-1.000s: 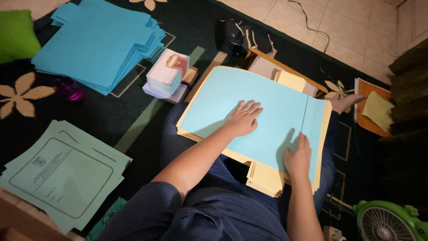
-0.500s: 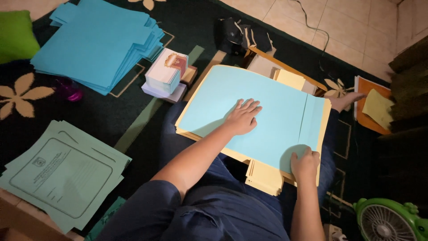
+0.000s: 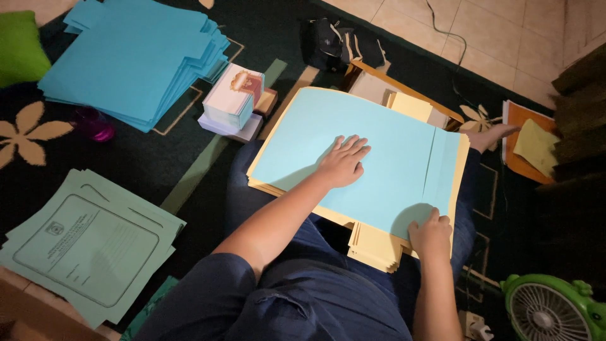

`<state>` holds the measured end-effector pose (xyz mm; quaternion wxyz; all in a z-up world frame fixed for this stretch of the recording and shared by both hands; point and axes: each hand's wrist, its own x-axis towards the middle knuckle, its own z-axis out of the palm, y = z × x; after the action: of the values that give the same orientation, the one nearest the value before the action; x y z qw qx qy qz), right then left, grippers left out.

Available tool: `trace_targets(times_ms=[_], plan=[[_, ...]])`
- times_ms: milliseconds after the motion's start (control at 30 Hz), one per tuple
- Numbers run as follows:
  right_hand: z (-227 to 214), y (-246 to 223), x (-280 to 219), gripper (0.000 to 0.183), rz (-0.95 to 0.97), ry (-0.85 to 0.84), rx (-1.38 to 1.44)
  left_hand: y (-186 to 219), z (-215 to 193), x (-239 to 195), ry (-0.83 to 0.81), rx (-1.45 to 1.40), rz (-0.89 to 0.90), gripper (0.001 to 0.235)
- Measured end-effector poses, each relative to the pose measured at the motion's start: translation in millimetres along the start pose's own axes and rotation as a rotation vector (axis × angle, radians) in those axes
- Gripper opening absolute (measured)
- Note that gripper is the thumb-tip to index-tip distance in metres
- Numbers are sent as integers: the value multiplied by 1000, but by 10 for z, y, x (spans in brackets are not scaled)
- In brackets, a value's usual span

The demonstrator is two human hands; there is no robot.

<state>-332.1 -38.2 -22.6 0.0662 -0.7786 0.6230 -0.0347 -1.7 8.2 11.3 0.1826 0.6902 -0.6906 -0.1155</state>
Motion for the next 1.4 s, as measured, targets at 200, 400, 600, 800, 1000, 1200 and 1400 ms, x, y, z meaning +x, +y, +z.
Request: trace_targets(times_ms=[200,400,600,800,1000,1200,1400], plan=[[-39,-133,-330,65,-120,62,-187,8,-11,-1,-11,15,-6,62],[-66,-225,-377,63,-125,166,-208,24,-68,-9,-13,37,0,60],[-184,-148,-460,67,-93,12,-178,-50,119,57,71,99,43,58],[-315,-62,-410,83,-51,-222,-59,-59,45,26,87,200,103,56],[-629,-236,-497,83,-10,-274,40,14,0,66,42,208,100,56],[-1050,-556,-687,82,9,-268,83,12,10,38,21,122,37,55],[-1075,-613,-703,86,26,-249,103,17,7,34,33,96,22,54]])
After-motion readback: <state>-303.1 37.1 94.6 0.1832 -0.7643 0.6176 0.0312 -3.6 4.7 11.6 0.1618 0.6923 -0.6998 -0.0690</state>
